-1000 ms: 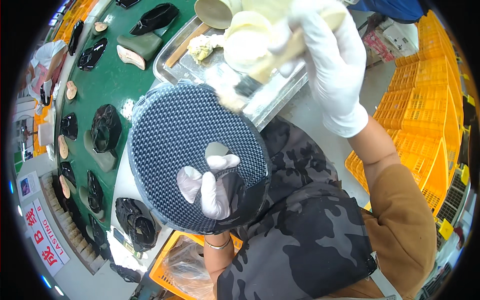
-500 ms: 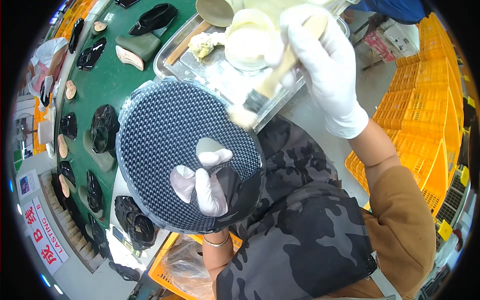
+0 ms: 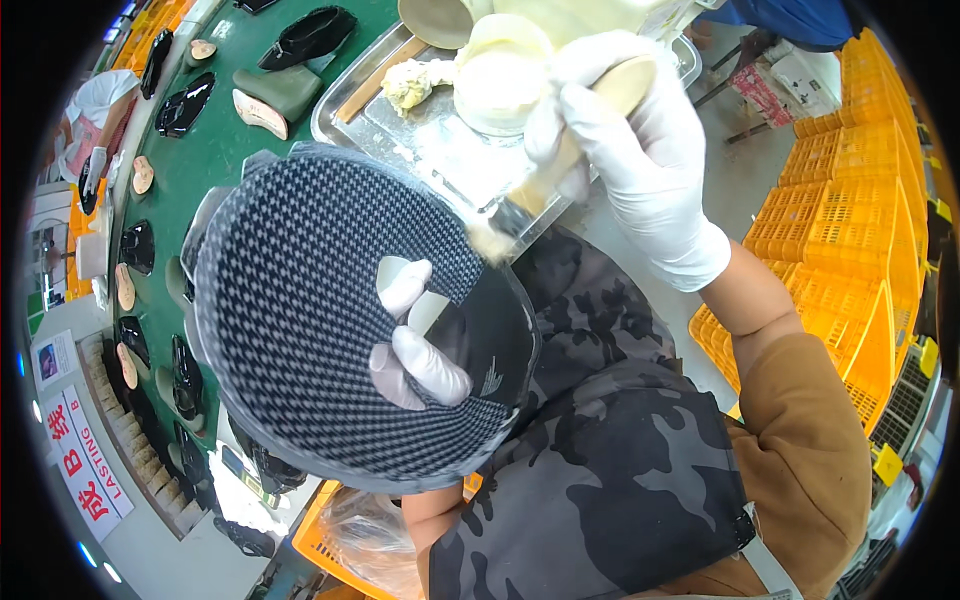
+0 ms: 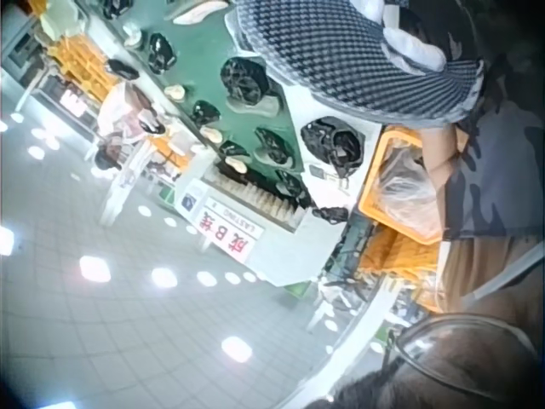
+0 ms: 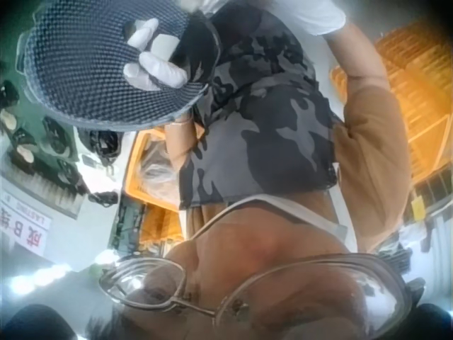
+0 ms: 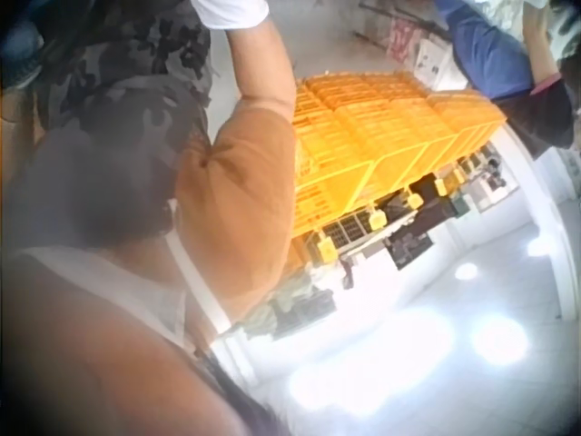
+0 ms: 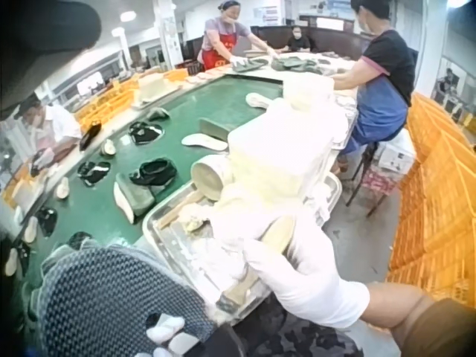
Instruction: The person applies white adhesive to the soles of black shoes using a brush. They repeatedly dip the brush into a container of glue and spread it evenly across the textured surface of the shoe soles. The person handles the shoes one at a time, wiping the soles with a cloth and placing them into a yellow basket after treatment.
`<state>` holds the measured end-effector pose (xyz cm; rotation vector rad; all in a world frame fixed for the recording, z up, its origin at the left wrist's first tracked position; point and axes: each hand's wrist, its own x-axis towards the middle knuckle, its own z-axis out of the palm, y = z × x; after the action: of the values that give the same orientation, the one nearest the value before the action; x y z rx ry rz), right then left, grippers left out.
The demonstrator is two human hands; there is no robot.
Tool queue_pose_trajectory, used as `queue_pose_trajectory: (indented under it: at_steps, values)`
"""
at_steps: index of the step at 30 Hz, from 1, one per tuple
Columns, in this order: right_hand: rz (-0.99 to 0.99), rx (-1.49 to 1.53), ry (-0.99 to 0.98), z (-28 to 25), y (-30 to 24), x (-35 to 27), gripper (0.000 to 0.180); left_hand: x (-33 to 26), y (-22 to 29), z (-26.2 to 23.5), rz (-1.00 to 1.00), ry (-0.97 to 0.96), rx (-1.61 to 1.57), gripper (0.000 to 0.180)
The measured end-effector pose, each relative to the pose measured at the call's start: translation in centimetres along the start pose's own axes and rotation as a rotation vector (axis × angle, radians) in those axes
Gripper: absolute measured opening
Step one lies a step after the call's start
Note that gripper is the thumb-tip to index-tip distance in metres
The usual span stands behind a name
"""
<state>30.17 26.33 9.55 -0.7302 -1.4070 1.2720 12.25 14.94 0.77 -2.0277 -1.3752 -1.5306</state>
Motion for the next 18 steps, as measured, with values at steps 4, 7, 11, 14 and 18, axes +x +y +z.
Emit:
queue_pose_trajectory:
  at_steps: [4, 7, 11, 14, 18]
  values:
    - [-0.21, 0.033, -0.042, 1.2, 1.1, 0.5, 0.019, 0.6, -1.8, 0.8, 0.283, 0.165, 0.197, 0.025]
    - [-0.11, 0.011, -0.172, 0.6, 1.0, -0.2, 0.019, 0.0, -3.6, 1.6, 0.368, 0.292, 0.26, 0.025]
    - [-0.133, -0.015, -0.235, 0.2, -0.4, -0.5, 0.018, -0.6, -4.6, 1.6, 0.439, 0.356, 0.31, 0.025]
    - [-0.233, 0.108, -0.118, 1.5, -0.1, 0.0, 0.019, -0.4, -4.7, 1.2, 0.461, 0.371, 0.329, 0.026]
    - [-0.288, -0.076, -0.149, 1.2, 1.1, 0.1, 0.018, -0.6, -5.1, 1.5, 0.477, 0.386, 0.321, 0.026]
